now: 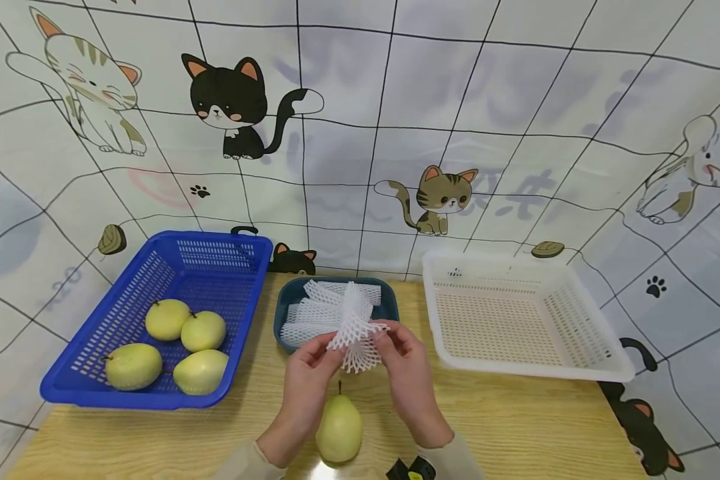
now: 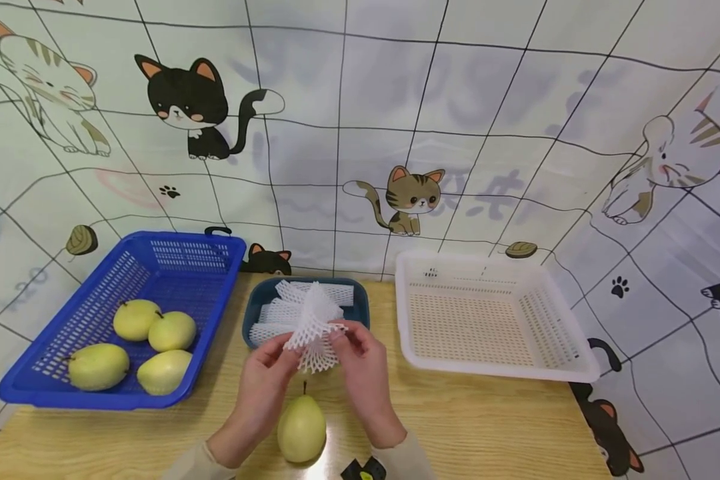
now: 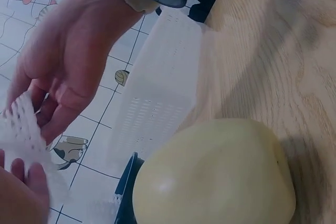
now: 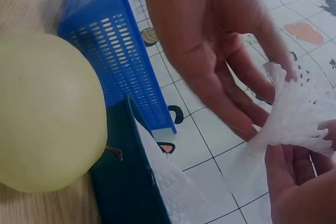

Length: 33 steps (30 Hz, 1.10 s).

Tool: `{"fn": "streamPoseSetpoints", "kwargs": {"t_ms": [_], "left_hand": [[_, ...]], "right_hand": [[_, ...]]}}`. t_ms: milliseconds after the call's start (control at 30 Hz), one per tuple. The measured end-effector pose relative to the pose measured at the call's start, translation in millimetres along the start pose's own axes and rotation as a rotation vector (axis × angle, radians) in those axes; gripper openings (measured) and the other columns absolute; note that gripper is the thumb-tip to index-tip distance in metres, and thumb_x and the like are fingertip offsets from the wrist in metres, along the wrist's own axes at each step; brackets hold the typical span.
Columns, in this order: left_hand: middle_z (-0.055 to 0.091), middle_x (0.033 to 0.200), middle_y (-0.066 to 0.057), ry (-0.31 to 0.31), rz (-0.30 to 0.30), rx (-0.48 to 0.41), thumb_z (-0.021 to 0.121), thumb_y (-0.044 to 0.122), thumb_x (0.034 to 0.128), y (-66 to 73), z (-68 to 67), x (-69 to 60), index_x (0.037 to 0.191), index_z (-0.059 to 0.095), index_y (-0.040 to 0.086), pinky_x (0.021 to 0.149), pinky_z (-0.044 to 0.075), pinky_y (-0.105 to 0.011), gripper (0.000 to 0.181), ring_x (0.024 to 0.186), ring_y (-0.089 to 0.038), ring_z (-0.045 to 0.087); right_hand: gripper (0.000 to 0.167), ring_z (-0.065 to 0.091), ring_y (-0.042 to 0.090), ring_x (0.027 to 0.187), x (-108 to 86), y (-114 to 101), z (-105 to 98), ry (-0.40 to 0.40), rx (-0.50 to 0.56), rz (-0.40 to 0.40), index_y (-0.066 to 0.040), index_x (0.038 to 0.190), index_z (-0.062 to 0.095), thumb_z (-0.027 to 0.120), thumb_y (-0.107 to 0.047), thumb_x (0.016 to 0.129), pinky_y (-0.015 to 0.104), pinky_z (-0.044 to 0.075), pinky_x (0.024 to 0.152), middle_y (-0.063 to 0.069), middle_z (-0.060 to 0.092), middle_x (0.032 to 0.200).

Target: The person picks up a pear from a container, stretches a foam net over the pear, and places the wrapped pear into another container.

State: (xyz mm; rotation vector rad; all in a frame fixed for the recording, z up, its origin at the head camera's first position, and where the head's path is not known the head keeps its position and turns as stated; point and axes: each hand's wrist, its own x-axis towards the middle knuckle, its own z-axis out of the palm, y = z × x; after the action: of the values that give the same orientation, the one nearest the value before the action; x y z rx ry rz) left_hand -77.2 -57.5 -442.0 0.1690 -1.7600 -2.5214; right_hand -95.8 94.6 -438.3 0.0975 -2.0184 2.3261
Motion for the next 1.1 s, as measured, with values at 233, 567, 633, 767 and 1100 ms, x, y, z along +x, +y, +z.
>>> {"fn": "streamPoseSetpoints", "kwargs": {"t_ms": [233, 567, 633, 767, 1100], "left_hand": [[0.072, 0.107, -0.006, -0.007, -0.106, -0.072, 0.06, 0.002, 0.1028, -2.6, -5.0, 3.4, 0.124, 0.064, -0.017, 0.09, 0.058, -0.029, 0.029, 0.098, -0.013, 0.068], [0.072, 0.099, -0.007, -0.028, -0.269, -0.361, 0.046, 0.013, 0.1102, 3.6, -5.8, 0.0, 0.108, 0.06, 0.002, 0.082, 0.059, -0.027, 0.017, 0.091, -0.013, 0.072], [0.072, 0.103, -0.005, -0.044, -0.286, -0.384, 0.042, 0.017, 0.112, 4.2, -6.1, -0.4, 0.119, 0.057, -0.001, 0.085, 0.057, -0.026, 0.024, 0.094, -0.011, 0.07], [0.064, 0.131, -0.009, -0.097, -0.302, -0.412, 0.033, 0.024, 0.1144, 3.6, -7.1, 0.5, 0.148, 0.038, -0.006, 0.102, 0.048, -0.031, 0.046, 0.118, -0.015, 0.06], [0.062, 0.128, -0.005, -0.03, -0.266, -0.359, 0.042, 0.029, 0.1105, -0.4, -6.4, 8.3, 0.143, 0.046, -0.004, 0.102, 0.049, -0.028, 0.046, 0.119, -0.014, 0.058]], "right_hand": [[0.027, 0.064, 0.021, 0.1, -0.4, 6, -10, 0.017, 0.021, 0.027, 0.009, 0.119, 0.06, 0.058, -0.015, 0.107, 0.028, 0.058, 0.085, 0.014, 0.063, 0.109], [0.02, 0.063, 0.017, 0.089, -4.8, 22, -15, 0.077, -0.241, -0.058, 0.003, 0.111, 0.068, 0.064, -0.015, 0.104, 0.023, 0.053, 0.077, 0.014, 0.069, 0.101], [0.02, 0.062, 0.014, 0.086, -4.8, 24, -16, 0.085, -0.246, -0.06, 0.003, 0.111, 0.069, 0.064, -0.015, 0.103, 0.022, 0.053, 0.075, 0.013, 0.069, 0.098], [0.02, 0.06, 0.013, 0.081, -5.3, 28, -16, 0.098, -0.239, -0.043, 0.003, 0.11, 0.071, 0.066, -0.015, 0.103, 0.022, 0.052, 0.072, 0.01, 0.067, 0.093], [0.019, 0.063, 0.01, 0.085, -8.2, 25, -15, -0.07, 0.169, 0.133, 0.0, 0.108, 0.065, 0.057, -0.017, 0.108, 0.023, 0.057, 0.074, 0.002, 0.064, 0.096]]}}
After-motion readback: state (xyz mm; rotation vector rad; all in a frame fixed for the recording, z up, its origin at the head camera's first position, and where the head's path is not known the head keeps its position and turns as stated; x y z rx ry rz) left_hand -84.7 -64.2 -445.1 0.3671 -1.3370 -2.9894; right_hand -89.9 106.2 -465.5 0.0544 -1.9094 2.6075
